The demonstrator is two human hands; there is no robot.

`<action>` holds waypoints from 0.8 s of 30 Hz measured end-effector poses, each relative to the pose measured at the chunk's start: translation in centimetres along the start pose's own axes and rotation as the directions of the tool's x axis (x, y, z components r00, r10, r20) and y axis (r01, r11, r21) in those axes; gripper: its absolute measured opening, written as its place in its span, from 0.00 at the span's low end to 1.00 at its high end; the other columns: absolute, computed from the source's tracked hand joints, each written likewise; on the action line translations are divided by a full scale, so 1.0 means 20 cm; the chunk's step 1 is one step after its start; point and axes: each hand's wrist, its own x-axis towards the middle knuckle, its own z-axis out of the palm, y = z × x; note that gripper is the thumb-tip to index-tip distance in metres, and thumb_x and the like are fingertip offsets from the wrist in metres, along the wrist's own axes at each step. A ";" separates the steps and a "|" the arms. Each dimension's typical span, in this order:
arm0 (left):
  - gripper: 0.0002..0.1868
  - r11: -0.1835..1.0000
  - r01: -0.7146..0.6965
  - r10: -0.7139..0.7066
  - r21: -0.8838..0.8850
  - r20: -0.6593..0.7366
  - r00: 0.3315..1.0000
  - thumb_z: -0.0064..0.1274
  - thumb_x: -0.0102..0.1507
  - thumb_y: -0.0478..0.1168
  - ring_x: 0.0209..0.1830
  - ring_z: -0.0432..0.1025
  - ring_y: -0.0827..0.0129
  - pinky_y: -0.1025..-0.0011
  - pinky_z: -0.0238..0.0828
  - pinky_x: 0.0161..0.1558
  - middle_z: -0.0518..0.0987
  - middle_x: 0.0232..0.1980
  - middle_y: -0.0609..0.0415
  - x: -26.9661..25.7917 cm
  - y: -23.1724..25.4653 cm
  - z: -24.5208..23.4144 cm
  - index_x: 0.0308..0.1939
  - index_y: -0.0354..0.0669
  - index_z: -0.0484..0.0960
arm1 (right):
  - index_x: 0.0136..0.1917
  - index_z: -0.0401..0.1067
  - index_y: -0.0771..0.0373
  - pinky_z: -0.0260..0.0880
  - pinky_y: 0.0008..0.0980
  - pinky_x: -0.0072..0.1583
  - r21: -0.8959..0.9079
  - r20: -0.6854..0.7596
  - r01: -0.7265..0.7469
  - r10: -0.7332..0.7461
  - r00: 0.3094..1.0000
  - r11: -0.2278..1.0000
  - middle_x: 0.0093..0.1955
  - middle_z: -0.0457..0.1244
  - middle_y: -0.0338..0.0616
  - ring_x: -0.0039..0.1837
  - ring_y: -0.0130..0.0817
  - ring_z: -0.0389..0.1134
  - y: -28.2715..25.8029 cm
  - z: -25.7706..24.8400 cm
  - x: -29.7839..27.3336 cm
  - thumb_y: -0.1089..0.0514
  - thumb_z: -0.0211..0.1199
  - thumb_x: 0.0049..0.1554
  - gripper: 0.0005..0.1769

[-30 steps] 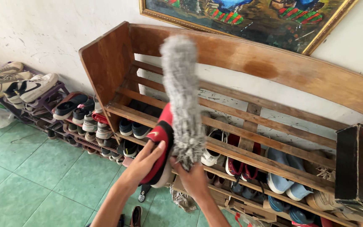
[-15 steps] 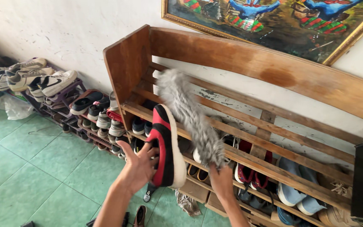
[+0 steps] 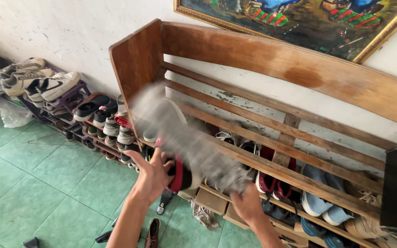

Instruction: The person removes several pairs of shoes from a wooden shoe rack and places them on the floor. They then use a spray bottle to apply liquid to the rack and wipe the shelves with a duster. Finally, the person wipes a pair of red sneakers with the duster.

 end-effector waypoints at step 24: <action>0.79 0.900 -0.393 0.333 -0.190 -0.284 0.899 0.19 0.35 0.93 0.84 0.42 0.46 0.41 0.37 0.76 0.46 0.85 0.47 0.10 -0.05 0.13 0.82 0.53 0.35 | 0.42 0.74 0.65 0.57 0.40 0.35 0.273 0.182 -0.380 0.340 0.923 0.884 0.33 0.65 0.47 0.32 0.36 0.60 0.07 0.15 -0.15 0.50 0.52 0.69 0.21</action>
